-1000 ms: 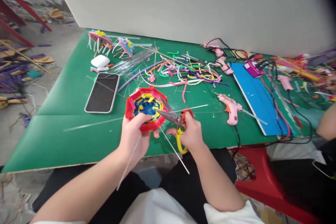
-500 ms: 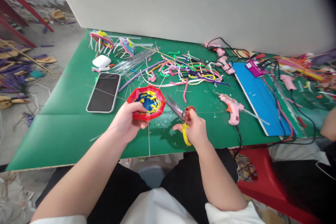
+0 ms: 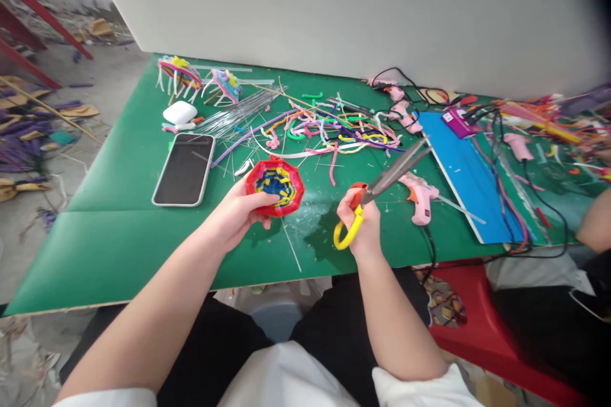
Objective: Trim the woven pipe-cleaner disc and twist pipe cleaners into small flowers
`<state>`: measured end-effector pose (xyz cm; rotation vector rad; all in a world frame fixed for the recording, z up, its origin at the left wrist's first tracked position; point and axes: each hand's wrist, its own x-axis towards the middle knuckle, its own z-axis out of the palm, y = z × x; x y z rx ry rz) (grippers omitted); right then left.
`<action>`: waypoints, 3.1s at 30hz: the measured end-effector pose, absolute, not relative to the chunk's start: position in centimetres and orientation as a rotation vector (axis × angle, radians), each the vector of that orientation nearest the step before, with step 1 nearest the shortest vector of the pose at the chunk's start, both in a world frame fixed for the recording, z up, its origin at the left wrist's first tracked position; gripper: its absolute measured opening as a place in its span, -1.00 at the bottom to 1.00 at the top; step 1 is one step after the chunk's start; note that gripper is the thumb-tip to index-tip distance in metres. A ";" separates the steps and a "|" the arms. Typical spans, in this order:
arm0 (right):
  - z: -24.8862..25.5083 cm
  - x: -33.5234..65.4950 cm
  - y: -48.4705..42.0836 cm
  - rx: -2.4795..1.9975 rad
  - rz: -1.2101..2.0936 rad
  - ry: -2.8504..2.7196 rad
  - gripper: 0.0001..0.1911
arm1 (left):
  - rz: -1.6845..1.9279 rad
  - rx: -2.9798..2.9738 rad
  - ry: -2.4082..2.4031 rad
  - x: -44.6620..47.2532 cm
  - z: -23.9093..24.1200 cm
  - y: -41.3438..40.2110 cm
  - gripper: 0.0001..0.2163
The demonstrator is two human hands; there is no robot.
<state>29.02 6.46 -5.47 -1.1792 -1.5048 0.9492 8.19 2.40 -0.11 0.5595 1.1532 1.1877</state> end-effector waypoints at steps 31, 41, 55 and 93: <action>-5.7 28.2 7.2 -0.943 1.313 -0.897 -0.70 | 1.129 0.451 0.441 6.8 -1.2 2.4 -0.36; -6.1 28.4 7.1 -0.947 1.402 -0.905 -0.62 | 1.102 0.483 0.440 7.1 -1.2 2.1 -0.50; -7.3 28.9 7.2 -0.987 1.187 -1.199 -0.55 | 1.138 0.455 0.795 8.1 -1.0 2.2 -0.76; -6.7 28.3 5.7 -1.298 0.449 -1.962 -0.65 | 1.249 0.581 1.117 8.7 -0.9 1.9 -0.71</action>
